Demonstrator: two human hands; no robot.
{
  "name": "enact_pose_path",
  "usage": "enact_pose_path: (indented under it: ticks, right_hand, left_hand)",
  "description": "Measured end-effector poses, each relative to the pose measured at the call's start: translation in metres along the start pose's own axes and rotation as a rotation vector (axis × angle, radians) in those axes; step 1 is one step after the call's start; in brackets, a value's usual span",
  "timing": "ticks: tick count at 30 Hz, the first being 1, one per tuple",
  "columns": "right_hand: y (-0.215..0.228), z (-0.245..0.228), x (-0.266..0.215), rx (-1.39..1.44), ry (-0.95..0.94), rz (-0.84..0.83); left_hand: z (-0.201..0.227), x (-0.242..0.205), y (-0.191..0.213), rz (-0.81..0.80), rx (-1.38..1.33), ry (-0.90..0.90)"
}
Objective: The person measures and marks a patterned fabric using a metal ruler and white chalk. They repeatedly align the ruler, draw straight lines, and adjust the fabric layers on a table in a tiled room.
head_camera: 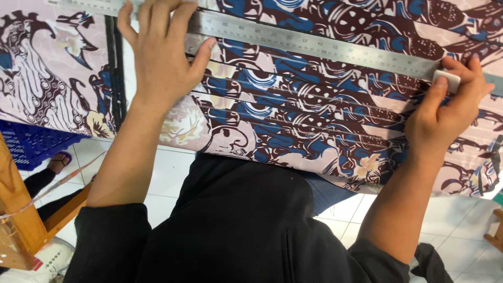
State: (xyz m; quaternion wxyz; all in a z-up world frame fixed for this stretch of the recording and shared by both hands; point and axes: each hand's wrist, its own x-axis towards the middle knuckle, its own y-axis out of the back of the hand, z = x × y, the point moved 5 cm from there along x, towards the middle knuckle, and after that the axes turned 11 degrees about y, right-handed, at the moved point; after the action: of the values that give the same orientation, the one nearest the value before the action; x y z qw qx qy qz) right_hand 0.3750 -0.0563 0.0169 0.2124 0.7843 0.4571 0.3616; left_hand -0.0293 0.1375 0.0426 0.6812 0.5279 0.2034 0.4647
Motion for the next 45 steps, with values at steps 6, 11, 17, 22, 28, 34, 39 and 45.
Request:
enact_pose_path:
  ticks: [6,11,17,22,28,34,39,45]
  right_hand:
    - [0.001,-0.002,-0.007,-0.084,0.092,-0.011]
    - [0.007,-0.002,-0.018,-0.104,0.103,0.047]
    - [0.01,0.013,-0.027,-0.148,0.05,0.069]
    - [0.011,0.024,-0.034,-0.12,0.045,0.084]
    - [0.012,0.038,-0.042,-0.119,-0.037,0.109]
    - [0.01,0.042,-0.05,-0.213,-0.054,0.106]
    - [0.013,0.042,-0.027,-0.113,-0.042,0.083]
    - [0.009,0.038,-0.02,-0.206,-0.058,0.051]
  left_hand:
    - [-0.002,-0.001,-0.002,0.071,-0.015,0.023]
    - [-0.004,0.001,-0.001,0.134,-0.015,0.004]
    - [-0.009,0.002,-0.007,0.155,0.02,0.031]
    - [-0.007,-0.009,-0.02,0.136,0.061,0.047]
    - [-0.002,-0.026,-0.035,-0.111,0.059,0.132]
    - [-0.004,-0.026,-0.041,-0.133,0.065,0.14]
    - [-0.006,-0.029,-0.041,-0.134,0.052,0.143]
    - [-0.012,-0.032,-0.044,-0.139,0.065,0.137]
